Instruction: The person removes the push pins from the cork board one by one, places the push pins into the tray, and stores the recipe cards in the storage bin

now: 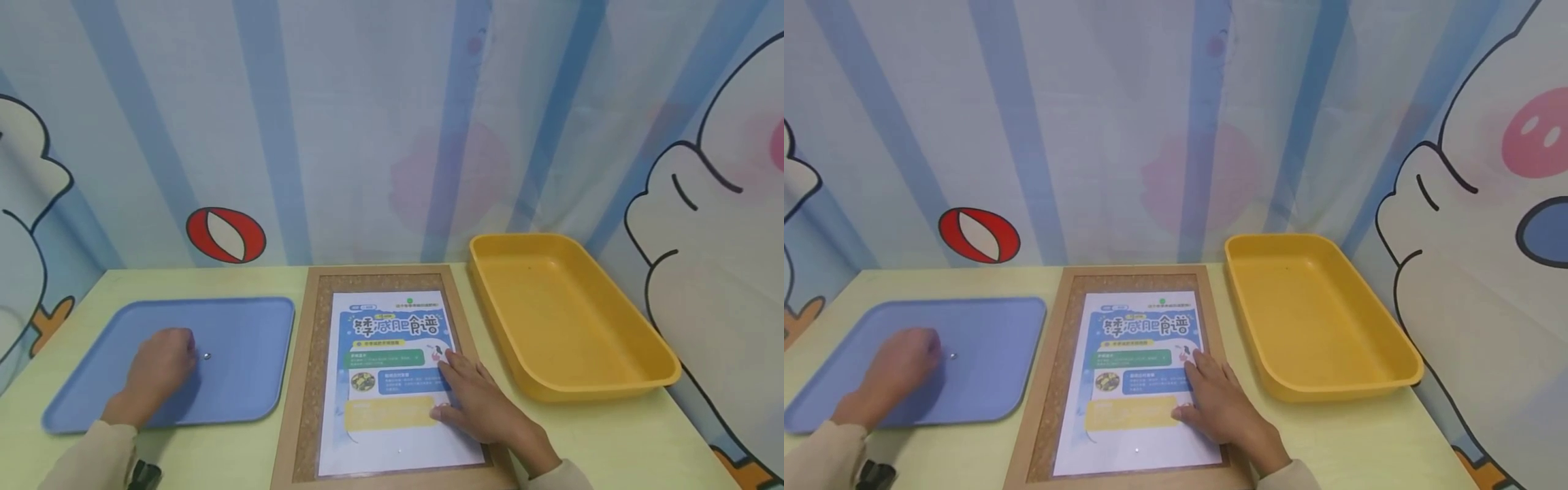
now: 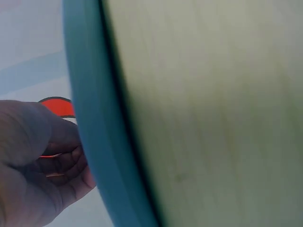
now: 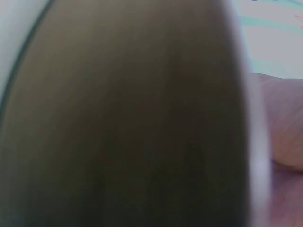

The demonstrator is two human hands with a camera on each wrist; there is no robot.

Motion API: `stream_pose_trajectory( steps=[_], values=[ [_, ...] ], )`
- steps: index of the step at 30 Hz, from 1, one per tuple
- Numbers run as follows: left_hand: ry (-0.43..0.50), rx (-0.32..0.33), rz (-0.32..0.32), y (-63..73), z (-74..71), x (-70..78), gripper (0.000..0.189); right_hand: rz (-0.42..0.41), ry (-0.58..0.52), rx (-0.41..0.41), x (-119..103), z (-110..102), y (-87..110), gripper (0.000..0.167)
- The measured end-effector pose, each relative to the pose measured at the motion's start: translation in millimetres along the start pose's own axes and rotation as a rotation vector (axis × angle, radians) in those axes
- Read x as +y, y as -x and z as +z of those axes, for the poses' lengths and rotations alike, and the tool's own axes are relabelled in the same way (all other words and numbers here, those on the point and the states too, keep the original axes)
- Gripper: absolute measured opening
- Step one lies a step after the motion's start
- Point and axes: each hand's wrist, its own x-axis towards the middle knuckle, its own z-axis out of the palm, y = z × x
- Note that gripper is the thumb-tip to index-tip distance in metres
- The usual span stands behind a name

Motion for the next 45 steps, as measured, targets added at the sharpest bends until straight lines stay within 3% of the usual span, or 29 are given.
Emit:
stream_pose_trajectory(
  steps=[11, 18, 23, 32, 45],
  values=[
    [-0.095, -0.062, 0.058, -2.5, -0.1, 7.2, 0.021, -0.014, 0.006, 0.001, 0.3, -1.1, 0.6, 0.078],
    [-0.193, -0.007, 0.139, -2.2, 4.3, 13.9, 0.014, -0.005, 0.009, 0.001, 0.4, -1.4, 0.0, 0.078],
    [-0.205, 0.041, 0.170, 1.1, 8.8, 17.6, 0.014, 0.000, 0.002, 0.001, -0.1, -1.3, 0.2, 0.078],
    [-0.209, 0.108, 0.187, 12.4, 13.5, 22.9, 0.016, -0.006, -0.008, 0.001, 0.7, 1.1, -0.1, 0.077],
    [-0.159, 0.063, 0.149, 11.0, 6.3, 25.5, 0.017, -0.011, -0.023, 0.009, 1.0, 1.5, 1.2, 0.077]
  ],
)
